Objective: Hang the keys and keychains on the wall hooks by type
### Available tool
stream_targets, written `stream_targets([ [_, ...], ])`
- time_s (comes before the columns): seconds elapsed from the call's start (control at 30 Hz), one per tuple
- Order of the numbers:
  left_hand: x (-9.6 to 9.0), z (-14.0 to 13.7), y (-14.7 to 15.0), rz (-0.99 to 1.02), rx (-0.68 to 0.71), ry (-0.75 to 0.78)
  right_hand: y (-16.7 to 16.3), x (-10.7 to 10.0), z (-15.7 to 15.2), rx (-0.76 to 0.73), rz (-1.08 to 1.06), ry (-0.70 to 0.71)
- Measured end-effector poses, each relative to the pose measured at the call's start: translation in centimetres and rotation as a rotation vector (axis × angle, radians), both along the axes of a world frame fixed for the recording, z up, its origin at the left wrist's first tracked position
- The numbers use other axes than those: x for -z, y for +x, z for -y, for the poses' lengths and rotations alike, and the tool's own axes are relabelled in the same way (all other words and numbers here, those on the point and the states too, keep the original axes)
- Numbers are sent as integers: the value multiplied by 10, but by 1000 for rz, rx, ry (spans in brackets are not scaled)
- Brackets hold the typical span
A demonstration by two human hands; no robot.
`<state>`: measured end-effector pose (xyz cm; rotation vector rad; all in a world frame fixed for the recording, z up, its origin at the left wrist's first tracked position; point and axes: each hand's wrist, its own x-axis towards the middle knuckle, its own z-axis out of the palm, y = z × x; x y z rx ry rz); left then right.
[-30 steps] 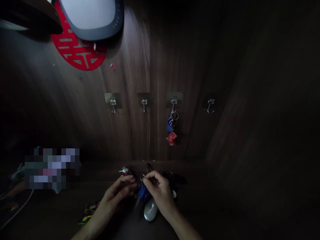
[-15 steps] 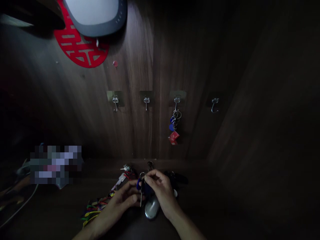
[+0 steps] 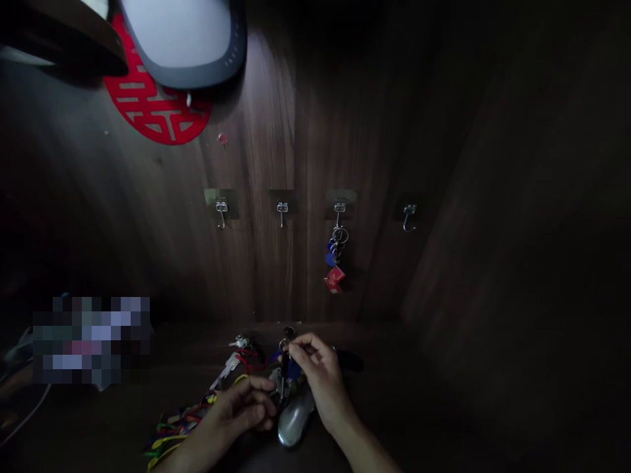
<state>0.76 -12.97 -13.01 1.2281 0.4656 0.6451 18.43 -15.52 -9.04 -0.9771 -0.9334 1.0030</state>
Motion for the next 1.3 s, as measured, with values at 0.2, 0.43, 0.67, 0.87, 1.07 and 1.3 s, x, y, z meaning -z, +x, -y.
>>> stream_targets([
  [0.2,20,-6,2,-77,94,98,27,-38,-11,157,-22,74],
  [0.43,34,-11,4,-141,143,146,64,-112,-32,362,-31,339],
  [0.67,34,-10,3,-120,167,155,85,-153,-59,508,11,382],
  [0.87,28,-8,3,-125,183,182,91,-160,-73,599,93,251],
  [1.07,30,-9,3,-150,157,219,87,-157,-69,604,144,188],
  [1.3,10,0,1,-194,125,232,84,-128,-57,490,102,244],
])
